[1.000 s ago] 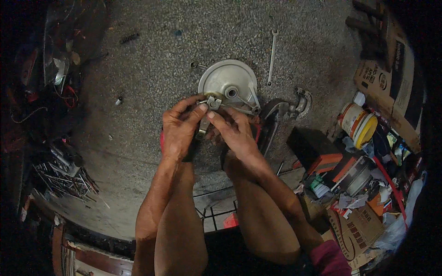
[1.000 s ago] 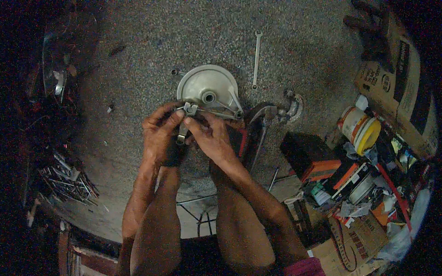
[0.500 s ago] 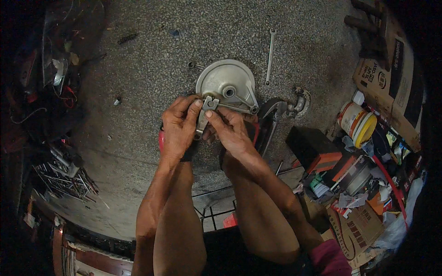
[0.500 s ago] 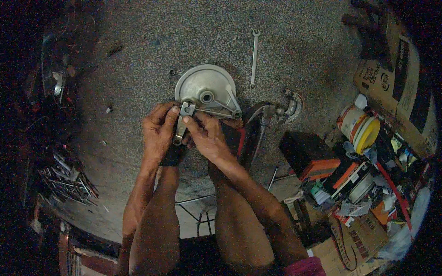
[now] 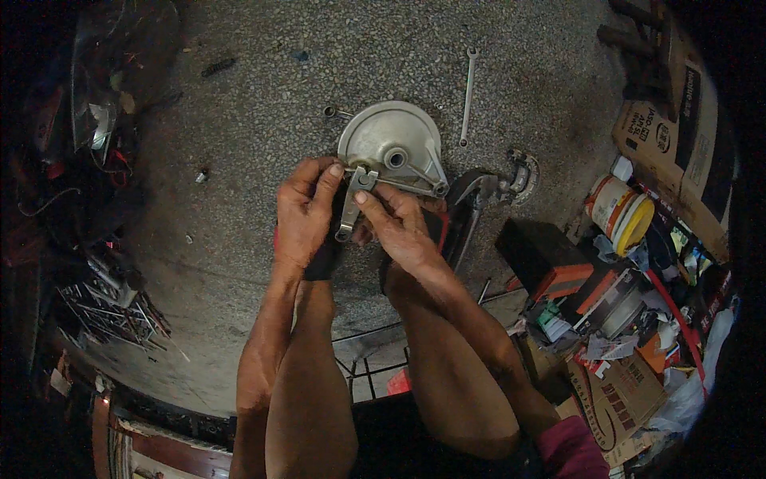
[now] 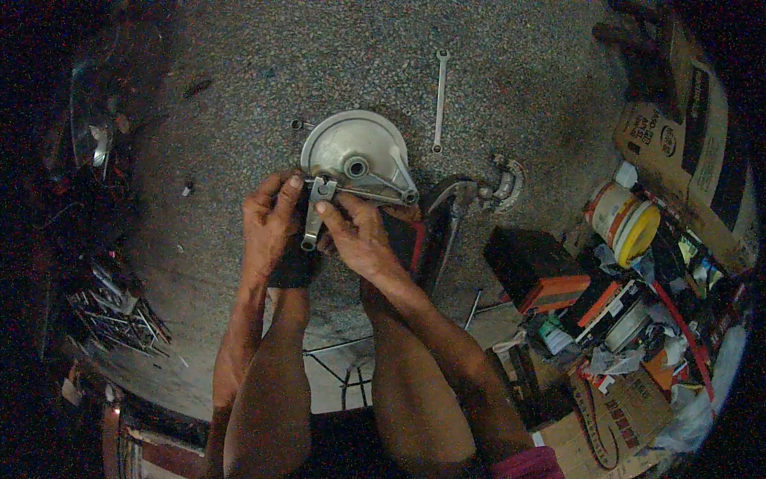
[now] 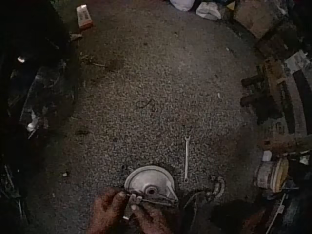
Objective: The person sits on the floor and assembles a mechanical component, likely a brake assembly, using a hammer and a wrench. They insert a metal bracket into the housing, tap it into place with a hammer, and then tighten a bolt with a wrench.
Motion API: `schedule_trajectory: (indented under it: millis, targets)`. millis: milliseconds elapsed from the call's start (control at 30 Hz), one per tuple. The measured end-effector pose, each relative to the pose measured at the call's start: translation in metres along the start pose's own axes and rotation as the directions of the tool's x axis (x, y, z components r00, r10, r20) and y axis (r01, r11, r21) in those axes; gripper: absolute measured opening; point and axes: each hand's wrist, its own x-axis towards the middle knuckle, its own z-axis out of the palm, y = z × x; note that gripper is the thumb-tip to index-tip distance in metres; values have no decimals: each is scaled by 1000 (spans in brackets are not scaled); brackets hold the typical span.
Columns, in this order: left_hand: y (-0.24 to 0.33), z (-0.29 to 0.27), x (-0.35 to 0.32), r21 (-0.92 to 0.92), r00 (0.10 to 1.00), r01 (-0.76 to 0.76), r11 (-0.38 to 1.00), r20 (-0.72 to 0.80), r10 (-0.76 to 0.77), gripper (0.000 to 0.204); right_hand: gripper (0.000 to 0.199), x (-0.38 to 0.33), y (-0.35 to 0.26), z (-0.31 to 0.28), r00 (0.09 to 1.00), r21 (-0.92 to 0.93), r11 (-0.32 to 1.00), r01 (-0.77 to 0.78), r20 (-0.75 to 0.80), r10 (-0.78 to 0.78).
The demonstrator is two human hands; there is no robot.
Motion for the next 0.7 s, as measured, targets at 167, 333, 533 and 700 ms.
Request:
schedule_trajectory:
  millis: [167, 333, 533, 700]
  targets:
    - [11, -11, 0, -277, 962, 267, 923, 123, -242, 17, 38, 1, 3, -1, 1000, -32, 999, -15, 4, 16]
    - [11, -23, 10, -358, 990, 121, 926, -26, -140, 19, 35, 3, 7, -4, 999, -72, 997, -29, 16, 30]
    - [29, -24, 49, -90, 988, 82, 993, -122, -92, 26, 30, 0, 7, -2, 998, -9, 998, -55, 29, 56]
    - [28, -3, 74, 40, 978, -170, 985, -117, 174, 32, 30, 7, 18, -5, 998, -129, 990, 65, 25, -63]
